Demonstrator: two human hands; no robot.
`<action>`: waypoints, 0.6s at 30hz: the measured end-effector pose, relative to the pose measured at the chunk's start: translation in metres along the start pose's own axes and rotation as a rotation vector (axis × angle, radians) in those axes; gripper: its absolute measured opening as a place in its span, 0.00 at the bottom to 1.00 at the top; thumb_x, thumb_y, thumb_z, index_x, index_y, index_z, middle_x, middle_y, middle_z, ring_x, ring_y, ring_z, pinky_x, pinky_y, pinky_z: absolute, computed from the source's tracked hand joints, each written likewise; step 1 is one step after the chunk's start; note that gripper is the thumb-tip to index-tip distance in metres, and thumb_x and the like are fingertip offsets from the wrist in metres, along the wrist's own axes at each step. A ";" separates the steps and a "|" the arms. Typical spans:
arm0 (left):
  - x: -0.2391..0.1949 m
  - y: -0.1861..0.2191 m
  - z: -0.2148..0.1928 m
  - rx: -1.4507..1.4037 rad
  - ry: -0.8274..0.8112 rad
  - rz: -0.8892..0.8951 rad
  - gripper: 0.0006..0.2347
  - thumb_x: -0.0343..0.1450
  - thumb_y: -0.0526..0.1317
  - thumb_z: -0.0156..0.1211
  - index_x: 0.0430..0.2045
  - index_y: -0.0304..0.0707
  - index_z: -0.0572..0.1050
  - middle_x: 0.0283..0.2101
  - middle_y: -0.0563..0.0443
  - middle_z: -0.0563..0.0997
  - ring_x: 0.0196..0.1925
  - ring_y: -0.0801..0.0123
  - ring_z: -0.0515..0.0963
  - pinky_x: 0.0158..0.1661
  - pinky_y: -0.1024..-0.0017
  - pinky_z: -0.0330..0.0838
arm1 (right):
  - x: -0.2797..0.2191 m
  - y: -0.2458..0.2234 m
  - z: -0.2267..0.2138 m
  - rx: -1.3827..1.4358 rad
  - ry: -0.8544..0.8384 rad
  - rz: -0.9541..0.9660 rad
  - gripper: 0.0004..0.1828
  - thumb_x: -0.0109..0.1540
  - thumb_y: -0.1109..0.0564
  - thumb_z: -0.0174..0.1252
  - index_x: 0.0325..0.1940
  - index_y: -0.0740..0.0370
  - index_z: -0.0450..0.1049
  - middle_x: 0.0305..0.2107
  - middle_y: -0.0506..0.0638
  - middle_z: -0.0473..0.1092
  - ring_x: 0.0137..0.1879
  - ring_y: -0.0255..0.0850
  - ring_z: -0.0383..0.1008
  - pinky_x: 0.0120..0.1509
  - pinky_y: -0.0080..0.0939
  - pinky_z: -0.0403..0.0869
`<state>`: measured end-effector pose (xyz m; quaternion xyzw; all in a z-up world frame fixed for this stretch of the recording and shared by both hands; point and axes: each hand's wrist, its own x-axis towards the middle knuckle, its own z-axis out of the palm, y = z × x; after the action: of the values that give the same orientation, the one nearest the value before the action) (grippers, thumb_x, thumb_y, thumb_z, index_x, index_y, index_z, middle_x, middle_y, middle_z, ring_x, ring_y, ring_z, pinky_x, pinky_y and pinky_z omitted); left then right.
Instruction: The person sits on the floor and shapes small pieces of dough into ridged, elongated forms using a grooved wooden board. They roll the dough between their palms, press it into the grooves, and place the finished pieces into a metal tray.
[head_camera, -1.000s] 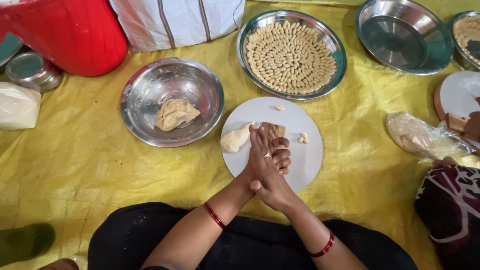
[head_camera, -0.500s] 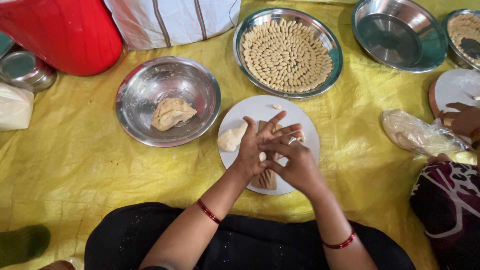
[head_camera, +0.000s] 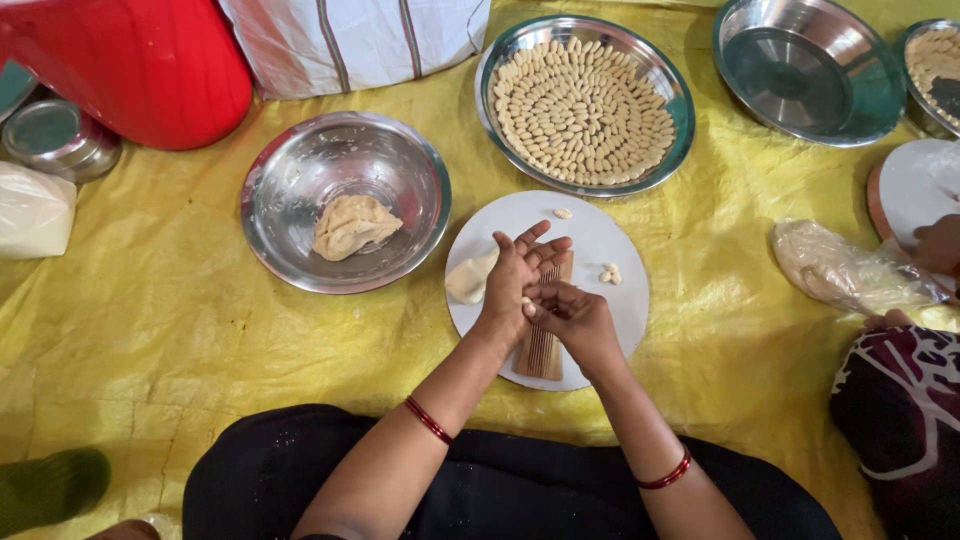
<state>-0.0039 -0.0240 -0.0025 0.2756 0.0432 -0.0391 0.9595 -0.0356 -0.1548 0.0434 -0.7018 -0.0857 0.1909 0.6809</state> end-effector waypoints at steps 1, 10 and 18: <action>0.002 0.001 -0.004 0.012 0.020 -0.024 0.33 0.75 0.67 0.31 0.62 0.42 0.66 0.56 0.41 0.77 0.62 0.58 0.71 0.60 0.62 0.69 | 0.000 0.003 -0.001 0.049 -0.004 0.008 0.13 0.60 0.66 0.66 0.49 0.72 0.79 0.37 0.51 0.79 0.42 0.34 0.78 0.49 0.35 0.77; -0.007 0.025 -0.004 1.675 0.101 -0.025 0.17 0.75 0.45 0.52 0.57 0.36 0.70 0.38 0.43 0.85 0.40 0.54 0.85 0.43 0.58 0.77 | 0.026 0.008 -0.054 0.129 0.204 0.127 0.12 0.62 0.62 0.61 0.49 0.71 0.77 0.33 0.51 0.77 0.39 0.37 0.79 0.44 0.38 0.80; -0.032 -0.001 0.008 2.012 0.025 -0.232 0.34 0.71 0.35 0.50 0.72 0.24 0.42 0.41 0.37 0.84 0.43 0.51 0.84 0.41 0.57 0.78 | 0.029 0.021 -0.038 -0.607 0.295 -0.061 0.09 0.59 0.58 0.67 0.42 0.63 0.82 0.32 0.51 0.79 0.35 0.38 0.81 0.41 0.37 0.79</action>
<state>-0.0357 -0.0270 0.0070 0.9506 0.0268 -0.1475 0.2718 0.0027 -0.1803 0.0185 -0.8898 -0.0601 0.0327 0.4511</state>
